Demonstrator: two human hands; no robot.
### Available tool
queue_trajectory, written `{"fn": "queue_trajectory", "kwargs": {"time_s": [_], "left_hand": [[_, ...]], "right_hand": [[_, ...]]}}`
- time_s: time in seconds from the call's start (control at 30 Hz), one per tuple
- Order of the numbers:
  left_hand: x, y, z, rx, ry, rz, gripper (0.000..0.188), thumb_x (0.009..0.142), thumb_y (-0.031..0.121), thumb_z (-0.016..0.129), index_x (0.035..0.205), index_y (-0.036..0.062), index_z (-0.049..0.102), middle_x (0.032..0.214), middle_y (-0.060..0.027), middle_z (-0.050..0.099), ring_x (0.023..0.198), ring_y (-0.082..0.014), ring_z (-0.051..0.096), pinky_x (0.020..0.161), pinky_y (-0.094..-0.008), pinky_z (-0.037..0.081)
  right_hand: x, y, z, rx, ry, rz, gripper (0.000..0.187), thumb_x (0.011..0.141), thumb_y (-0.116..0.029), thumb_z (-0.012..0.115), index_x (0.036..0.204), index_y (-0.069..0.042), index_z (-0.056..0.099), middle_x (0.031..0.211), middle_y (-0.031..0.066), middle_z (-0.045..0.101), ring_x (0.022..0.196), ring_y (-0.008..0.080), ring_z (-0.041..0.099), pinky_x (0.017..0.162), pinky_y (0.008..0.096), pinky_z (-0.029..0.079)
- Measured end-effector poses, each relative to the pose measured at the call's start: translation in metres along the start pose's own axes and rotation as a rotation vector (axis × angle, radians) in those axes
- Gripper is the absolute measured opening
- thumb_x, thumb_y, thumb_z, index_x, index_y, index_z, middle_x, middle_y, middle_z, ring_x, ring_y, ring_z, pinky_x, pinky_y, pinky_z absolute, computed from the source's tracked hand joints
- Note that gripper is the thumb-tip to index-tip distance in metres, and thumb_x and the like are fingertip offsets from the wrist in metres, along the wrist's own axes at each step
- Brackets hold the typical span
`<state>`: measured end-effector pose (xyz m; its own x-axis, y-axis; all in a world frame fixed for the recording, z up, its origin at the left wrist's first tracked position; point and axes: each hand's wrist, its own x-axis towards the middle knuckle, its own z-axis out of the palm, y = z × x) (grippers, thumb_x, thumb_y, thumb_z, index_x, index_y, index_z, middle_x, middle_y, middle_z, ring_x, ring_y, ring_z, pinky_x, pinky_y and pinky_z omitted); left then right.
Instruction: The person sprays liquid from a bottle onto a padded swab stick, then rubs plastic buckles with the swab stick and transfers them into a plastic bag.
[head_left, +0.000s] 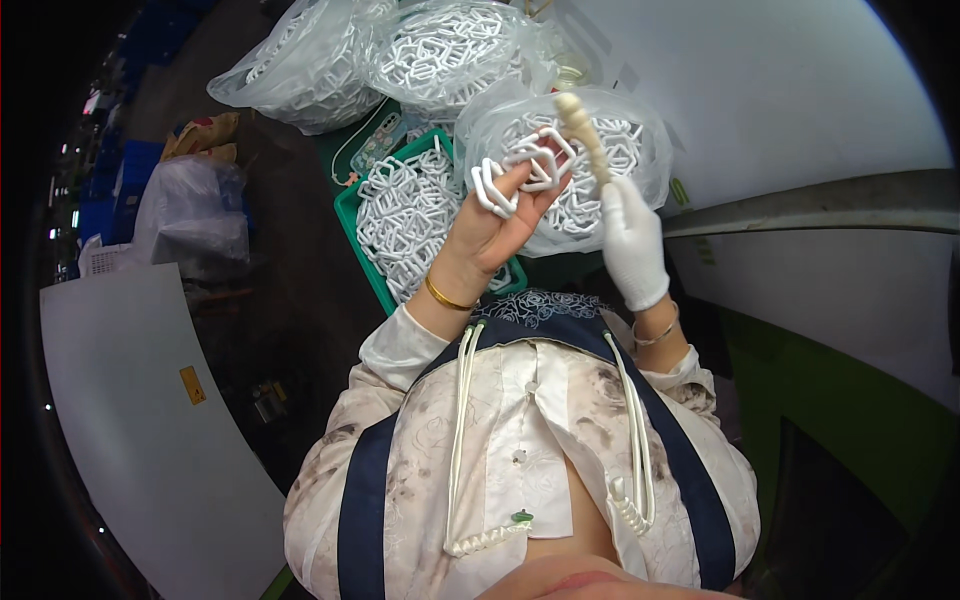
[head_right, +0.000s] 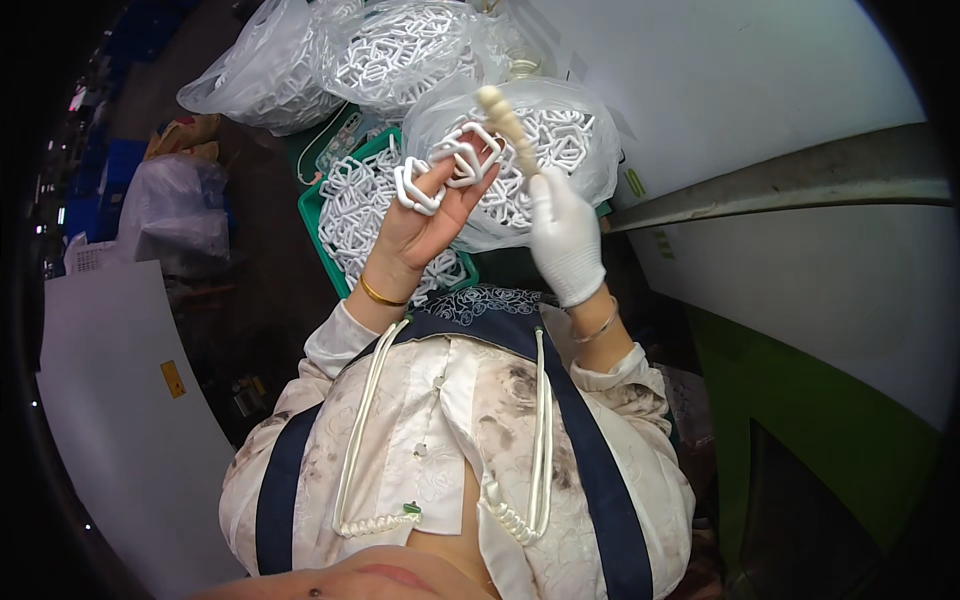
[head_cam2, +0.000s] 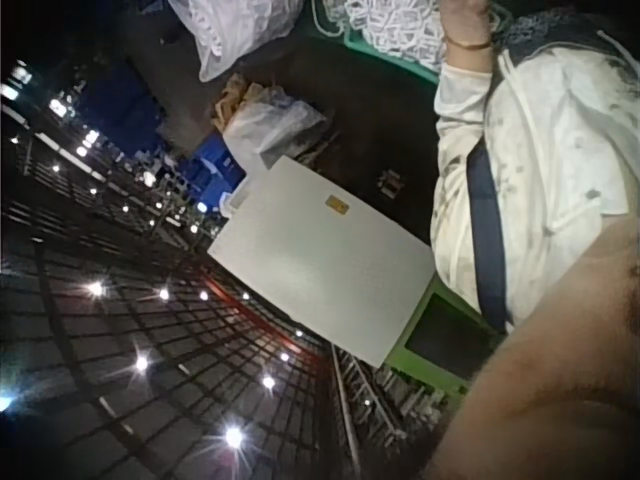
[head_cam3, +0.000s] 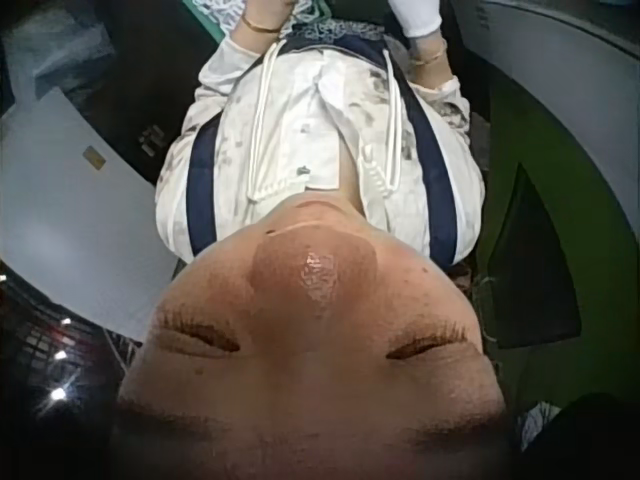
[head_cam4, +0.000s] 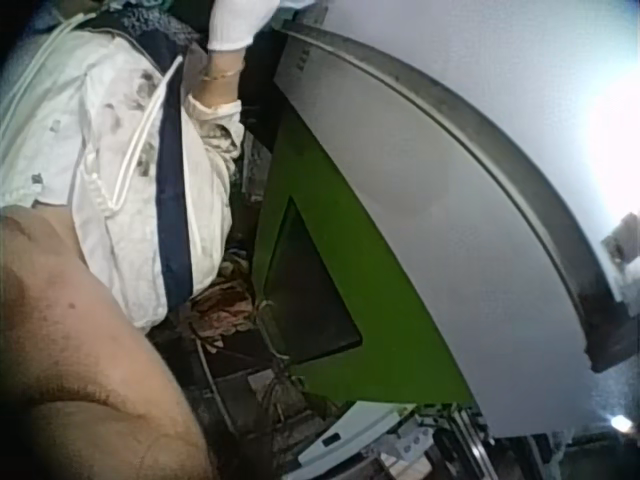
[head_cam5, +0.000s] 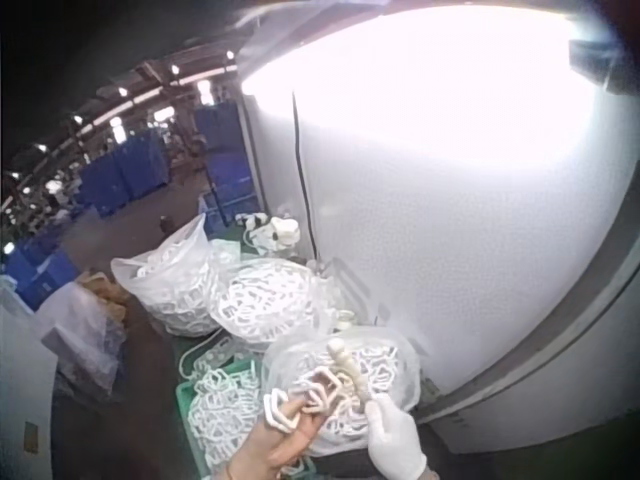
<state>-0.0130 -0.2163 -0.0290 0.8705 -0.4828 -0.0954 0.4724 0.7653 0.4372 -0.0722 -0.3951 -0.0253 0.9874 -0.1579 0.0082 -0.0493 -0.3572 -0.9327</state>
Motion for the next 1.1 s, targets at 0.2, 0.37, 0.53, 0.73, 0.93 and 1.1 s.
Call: {"fn": "queue_trajectory", "kwargs": {"time_s": [0.2,0.37,0.53,0.73,0.93,1.1], "left_hand": [[0.0,0.003,-0.017,-0.136,-0.046,-0.048,0.033,0.105,0.005,0.05,0.137,0.0002,0.056,0.137,-0.014,0.061,0.129,-0.0252,0.058,0.12,-0.0466,0.04],[0.003,0.005,-0.01,-0.087,0.048,-0.08,0.033,0.107,0.008,0.048,0.137,0.0001,0.056,0.137,-0.0141,0.061,0.131,-0.0253,0.056,0.121,-0.0453,0.039],[0.004,0.003,-0.005,-0.253,0.012,-0.194,0.038,0.107,0.013,0.049,0.143,0.0005,0.05,0.145,-0.0151,0.055,0.135,-0.0253,0.052,0.12,-0.0437,0.04],[0.007,0.01,-0.011,-0.074,0.071,-0.056,0.039,0.108,0.014,0.048,0.143,-0.0031,0.048,0.14,-0.0178,0.056,0.131,-0.0279,0.055,0.117,-0.0446,0.043],[0.013,0.043,0.057,0.364,-0.034,0.426,0.041,0.107,0.013,0.05,0.145,-0.0001,0.046,0.136,-0.0176,0.059,0.125,-0.0265,0.059,0.111,-0.0423,0.048],[0.028,0.024,0.025,1.785,-0.037,0.784,0.058,0.089,0.003,0.068,0.143,0.0032,0.049,0.127,-0.0196,0.06,0.118,-0.0365,0.059,0.103,-0.0441,0.048]], "right_hand": [[-0.009,0.001,-0.001,0.036,0.003,-0.07,0.025,0.109,-0.019,0.046,0.104,-0.001,0.062,0.074,0.006,0.053,0.068,0.0116,0.048,0.066,0.0301,0.044],[-0.013,-0.009,-0.005,-0.005,-0.012,-0.064,0.023,0.107,-0.017,0.048,0.107,0.0,0.063,0.077,0.0103,0.058,0.069,0.0148,0.052,0.069,0.0313,0.046],[-0.025,-0.024,0.006,-0.183,-0.186,-0.218,0.018,0.105,-0.015,0.053,0.108,-0.002,0.065,0.079,0.0154,0.063,0.07,0.0225,0.064,0.067,0.0352,0.049],[-0.015,-0.01,-0.018,0.002,0.053,-0.066,0.023,0.108,-0.016,0.046,0.105,0.0,0.062,0.081,0.0077,0.058,0.074,0.0115,0.051,0.071,0.0295,0.045],[-0.011,0.002,-0.041,0.086,0.221,-0.046,0.025,0.111,-0.021,0.043,0.106,-0.005,0.062,0.072,-0.0075,0.037,0.063,0.0035,0.032,0.057,0.0224,0.029],[-0.011,-0.001,-0.045,0.14,0.261,0.012,0.024,0.11,-0.016,0.045,0.103,0.0,0.061,0.073,-0.002,0.043,0.066,0.0065,0.037,0.059,0.0265,0.034]]}}
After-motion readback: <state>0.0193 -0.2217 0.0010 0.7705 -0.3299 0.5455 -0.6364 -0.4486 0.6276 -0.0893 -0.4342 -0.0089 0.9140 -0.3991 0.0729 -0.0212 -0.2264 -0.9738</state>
